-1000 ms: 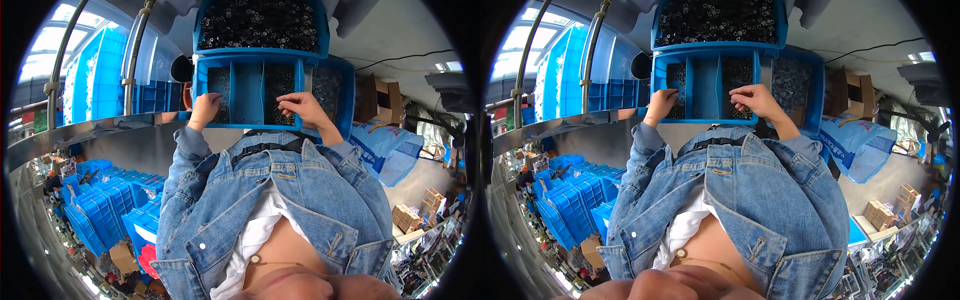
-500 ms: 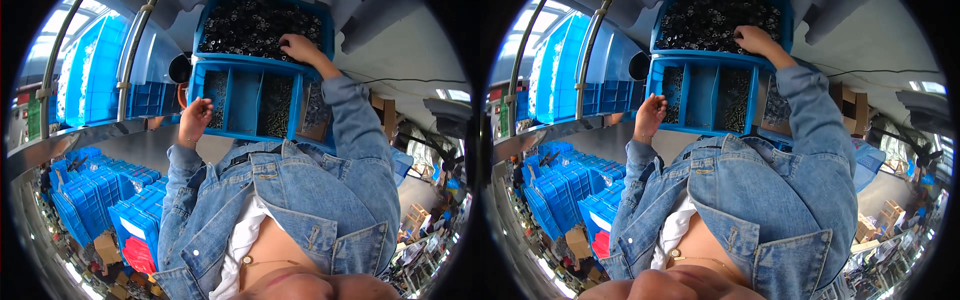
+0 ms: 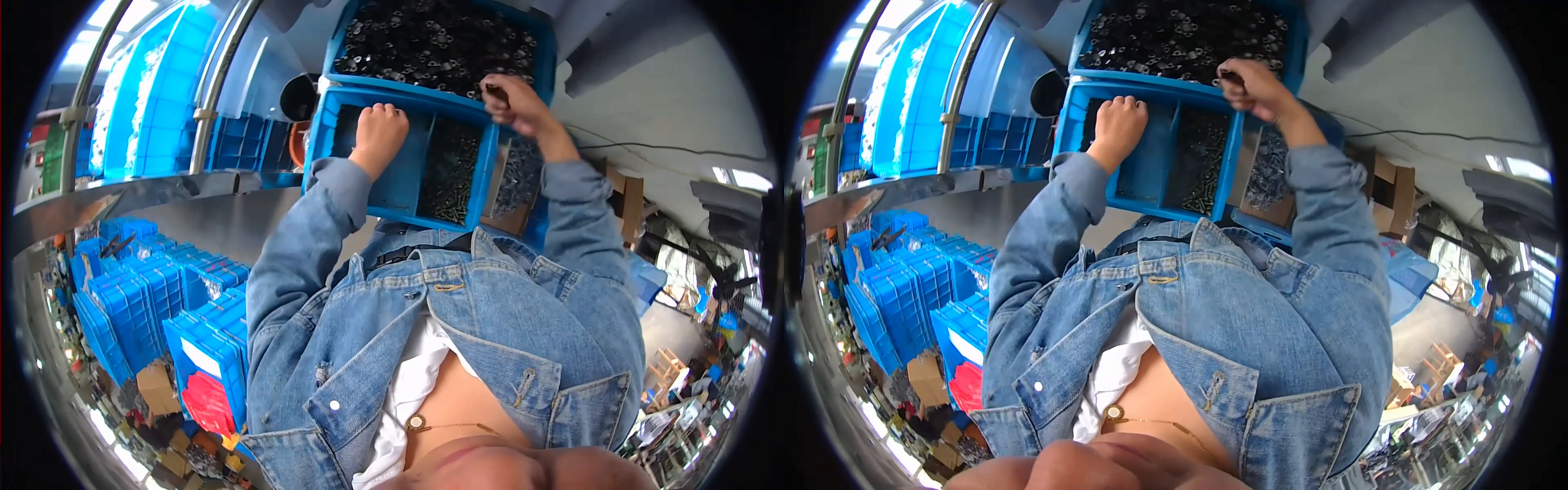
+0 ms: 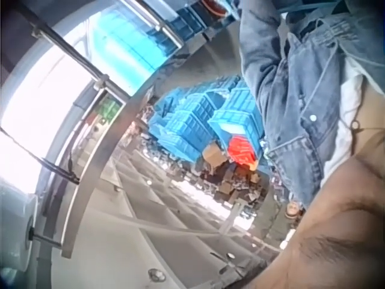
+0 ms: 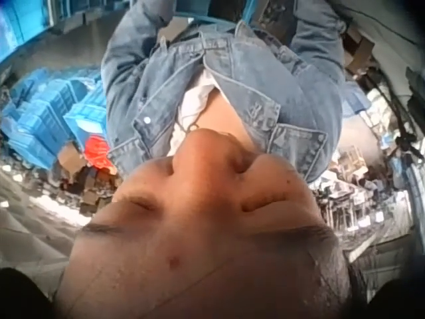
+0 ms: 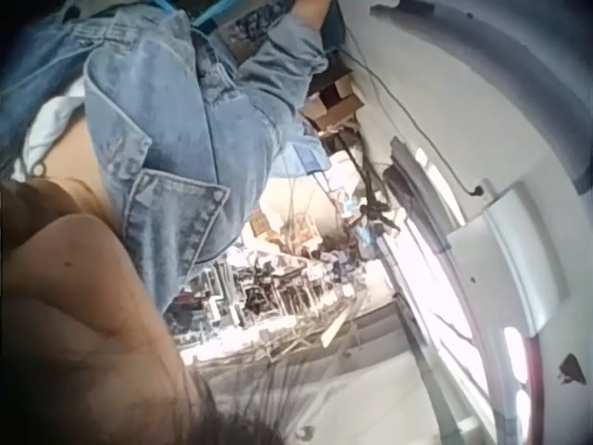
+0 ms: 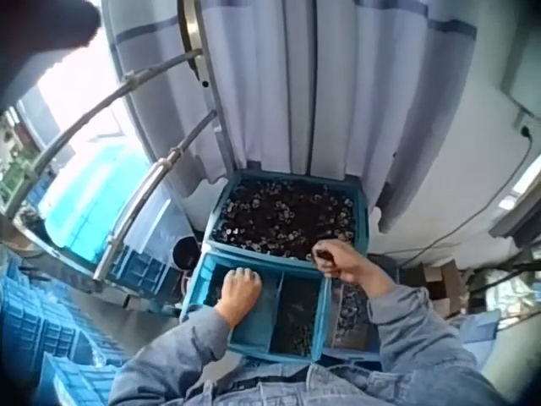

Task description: Sorting small industrial parts into partitioned blue storage bins.

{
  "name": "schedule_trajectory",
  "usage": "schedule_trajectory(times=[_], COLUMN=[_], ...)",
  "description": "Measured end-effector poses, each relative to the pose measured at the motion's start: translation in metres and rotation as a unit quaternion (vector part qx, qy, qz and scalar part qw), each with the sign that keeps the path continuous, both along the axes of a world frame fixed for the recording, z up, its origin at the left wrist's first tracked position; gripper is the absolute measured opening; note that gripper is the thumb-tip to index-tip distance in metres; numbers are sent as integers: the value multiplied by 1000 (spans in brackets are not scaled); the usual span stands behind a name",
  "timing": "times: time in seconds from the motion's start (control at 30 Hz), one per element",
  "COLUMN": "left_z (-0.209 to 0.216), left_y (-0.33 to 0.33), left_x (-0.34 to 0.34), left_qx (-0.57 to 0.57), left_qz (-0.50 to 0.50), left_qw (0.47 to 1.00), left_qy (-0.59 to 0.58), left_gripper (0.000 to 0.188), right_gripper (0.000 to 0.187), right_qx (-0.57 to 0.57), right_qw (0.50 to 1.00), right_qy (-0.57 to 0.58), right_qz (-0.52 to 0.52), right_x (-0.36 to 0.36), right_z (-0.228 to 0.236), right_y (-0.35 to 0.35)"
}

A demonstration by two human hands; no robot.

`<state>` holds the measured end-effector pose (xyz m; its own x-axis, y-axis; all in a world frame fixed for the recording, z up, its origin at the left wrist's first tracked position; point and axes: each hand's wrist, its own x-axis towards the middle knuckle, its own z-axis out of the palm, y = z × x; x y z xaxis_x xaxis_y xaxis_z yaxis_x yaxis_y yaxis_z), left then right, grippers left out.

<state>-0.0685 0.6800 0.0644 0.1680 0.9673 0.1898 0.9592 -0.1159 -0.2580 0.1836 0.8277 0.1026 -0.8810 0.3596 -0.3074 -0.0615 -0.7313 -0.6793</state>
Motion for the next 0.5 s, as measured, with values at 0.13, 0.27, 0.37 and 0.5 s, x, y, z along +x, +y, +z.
schedule_trajectory(times=[0.13, 0.27, 0.37, 0.5], left_z=[-25, -17, 19, 95], left_y=[24, 31, 32, 6], left_x=[8, 7, 16, 35], left_qx=[-77, -164, -215, -285], left_qz=[-48, -58, -72, -136], left_qw=[986, 979, 973, 942], left_qy=[138, 105, 33, -116], left_gripper=[11, 8, 9, 11], right_gripper=[18, 20, 22, 24], right_qx=[-187, -265, -308, -291], right_qw=[975, 934, 910, 906], right_qy=[47, 1, 47, 11], right_qz=[-111, -238, -275, -307], right_x=[-2, -4, -8, -18], right_z=[-1, -25, -33, -27], right_y=[-86, -141, -158, -167])
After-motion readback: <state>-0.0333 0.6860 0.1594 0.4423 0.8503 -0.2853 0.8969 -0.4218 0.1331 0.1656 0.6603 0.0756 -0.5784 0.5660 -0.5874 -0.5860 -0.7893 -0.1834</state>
